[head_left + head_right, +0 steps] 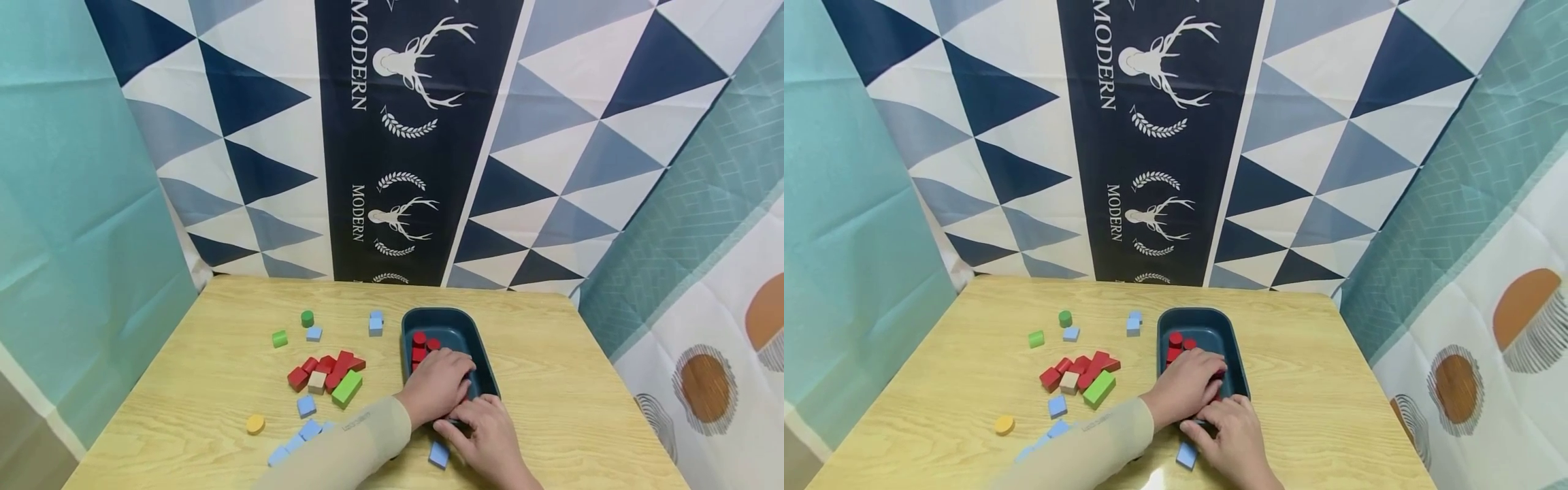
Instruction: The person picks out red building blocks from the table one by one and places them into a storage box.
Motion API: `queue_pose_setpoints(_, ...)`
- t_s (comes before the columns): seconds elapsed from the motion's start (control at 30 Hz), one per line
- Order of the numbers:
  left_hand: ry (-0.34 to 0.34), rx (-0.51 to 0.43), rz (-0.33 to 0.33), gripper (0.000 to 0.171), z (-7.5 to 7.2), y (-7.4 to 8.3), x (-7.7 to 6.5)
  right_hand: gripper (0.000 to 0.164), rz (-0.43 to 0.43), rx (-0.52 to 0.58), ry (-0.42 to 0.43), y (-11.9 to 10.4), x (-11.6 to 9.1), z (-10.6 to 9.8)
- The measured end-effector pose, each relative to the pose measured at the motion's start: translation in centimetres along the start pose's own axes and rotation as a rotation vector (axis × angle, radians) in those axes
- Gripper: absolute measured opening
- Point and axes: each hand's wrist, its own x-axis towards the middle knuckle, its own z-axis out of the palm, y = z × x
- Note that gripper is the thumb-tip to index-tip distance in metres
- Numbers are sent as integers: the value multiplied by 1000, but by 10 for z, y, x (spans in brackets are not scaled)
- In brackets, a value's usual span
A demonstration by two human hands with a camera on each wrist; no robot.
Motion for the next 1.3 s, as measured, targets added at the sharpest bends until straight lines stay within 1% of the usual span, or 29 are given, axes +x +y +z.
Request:
queue_pose_setpoints(0.1, 29, -22, 10, 31, -7, -10, -12, 17, -4, 7, 0, -2, -1, 1)
queue_pose_setpoints(0.2, 41, -9, 23, 34, -19, -25, -27, 16, 5, 3, -3, -2, -1, 0)
queue_pose_setpoints(0.3, 55, -14, 11, 36, -35, -47, -48, 16, 37, -9, -25, -1, -1, 0)
queue_pose_setpoints(0.37, 63, -36, -25, 38, -49, -65, -66, 16, 50, -13, -40, 0, -1, 0)
queue_pose_setpoints(0.43, 68, -75, -102, 38, -64, -83, -86, 16, 54, -16, -53, 0, -1, 0)
queue_pose_setpoints(0.47, 73, -94, -154, 39, -70, -93, -97, 15, 54, -15, -57, 0, -1, -1)
queue_pose_setpoints(0.53, 77, -143, -276, 42, -82, -112, -118, 15, 53, -14, -61, 0, -1, -1)
queue_pose_setpoints(0.6, 68, -187, -400, 48, -90, -129, -138, 14, 55, -15, -57, 0, -1, -2)
queue_pose_setpoints(0.67, 33, -196, -495, 53, -94, -144, -154, 15, 62, -17, -56, 0, -1, -4)
queue_pose_setpoints(0.73, -25, -189, -543, 56, -95, -155, -167, 15, 69, -21, -56, 1, -1, -5)
queue_pose_setpoints(0.83, -99, -168, -551, 53, -88, -167, -178, 16, 76, -24, -61, 2, -2, -5)
queue_pose_setpoints(0.9, -127, -165, -541, 49, -82, -172, -182, 16, 72, -20, -61, 2, -3, -4)
queue_pose_setpoints(0.97, -137, -159, -532, 45, -76, -175, -185, 15, 65, -14, -57, 1, -3, -2)
queue_pose_setpoints(1.07, -133, -131, -515, 39, -69, -179, -188, 14, 56, -3, -52, -1, -4, 1)
queue_pose_setpoints(1.13, -123, -113, -510, 38, -69, -180, -188, 14, 53, 1, -46, -2, -4, 2)
queue_pose_setpoints(1.23, -91, -100, -501, 38, -76, -179, -185, 15, 46, -1, -35, -2, -3, 2)
queue_pose_setpoints(1.3, -61, -95, -485, 41, -83, -174, -177, 15, 49, -5, -32, -2, -3, 0)
